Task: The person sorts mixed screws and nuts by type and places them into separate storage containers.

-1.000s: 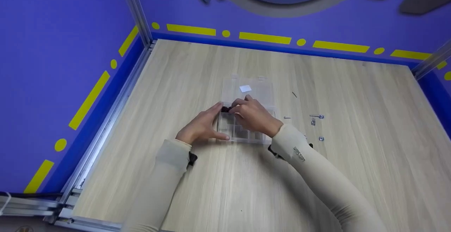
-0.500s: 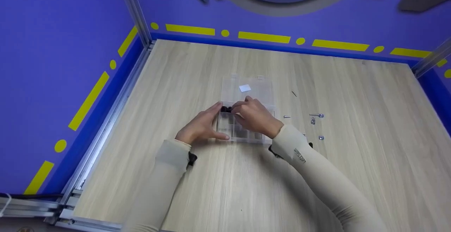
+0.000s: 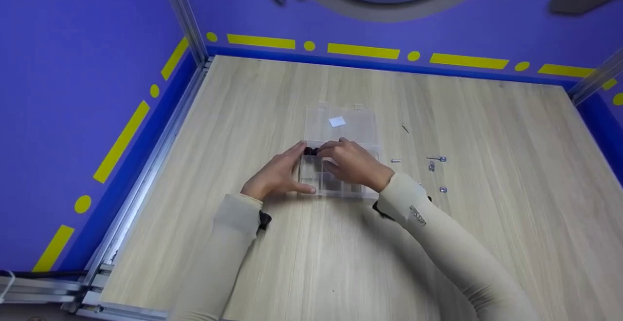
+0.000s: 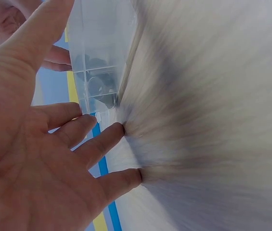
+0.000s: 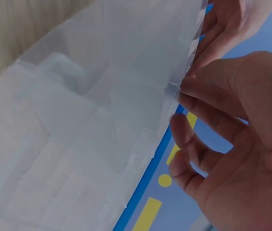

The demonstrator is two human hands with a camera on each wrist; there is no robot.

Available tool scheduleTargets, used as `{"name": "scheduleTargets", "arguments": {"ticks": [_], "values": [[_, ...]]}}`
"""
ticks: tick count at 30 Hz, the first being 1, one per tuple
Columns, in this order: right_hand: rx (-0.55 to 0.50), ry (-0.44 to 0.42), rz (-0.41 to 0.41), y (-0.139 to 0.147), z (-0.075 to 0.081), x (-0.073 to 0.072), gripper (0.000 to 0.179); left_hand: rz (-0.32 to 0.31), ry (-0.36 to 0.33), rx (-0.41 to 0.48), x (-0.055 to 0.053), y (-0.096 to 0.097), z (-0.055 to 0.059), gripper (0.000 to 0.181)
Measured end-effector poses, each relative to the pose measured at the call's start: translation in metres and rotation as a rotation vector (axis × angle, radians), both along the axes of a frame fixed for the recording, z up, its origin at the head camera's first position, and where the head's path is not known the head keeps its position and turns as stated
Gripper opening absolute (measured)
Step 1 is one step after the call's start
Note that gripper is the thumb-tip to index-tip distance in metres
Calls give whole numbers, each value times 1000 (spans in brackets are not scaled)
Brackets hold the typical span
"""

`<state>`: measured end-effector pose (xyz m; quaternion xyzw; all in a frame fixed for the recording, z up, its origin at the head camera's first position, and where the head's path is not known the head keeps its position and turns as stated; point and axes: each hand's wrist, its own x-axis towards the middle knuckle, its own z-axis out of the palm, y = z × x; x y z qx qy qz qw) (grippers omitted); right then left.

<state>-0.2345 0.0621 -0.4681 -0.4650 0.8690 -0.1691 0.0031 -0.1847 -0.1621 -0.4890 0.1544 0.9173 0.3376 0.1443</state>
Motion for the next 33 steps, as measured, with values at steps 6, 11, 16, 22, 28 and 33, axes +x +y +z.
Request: {"name": "scheduleTargets", "arguments": {"ticks": [6, 11, 16, 22, 28, 33], "values": [[-37, -5, -25, 18, 5, -3, 37, 1, -7, -12, -1, 1, 1, 121], [-98, 2, -76, 40, 6, -13, 34, -15, -3, -13, 0, 0, 2, 120], [-129, -3, -160, 67, 5, -30, 32, -29, -9, -23, 1, -1, 3, 121], [-132, 50, -259, 99, -2, -54, 27, -34, -37, -41, -2, -2, 2, 122], [-80, 32, -373, 123, -8, -73, 26, -40, -37, -45, -2, -3, 2, 122], [-22, -3, -452, 140, -13, -82, 27, -43, -41, -45, -1, -3, 4, 122]]}}
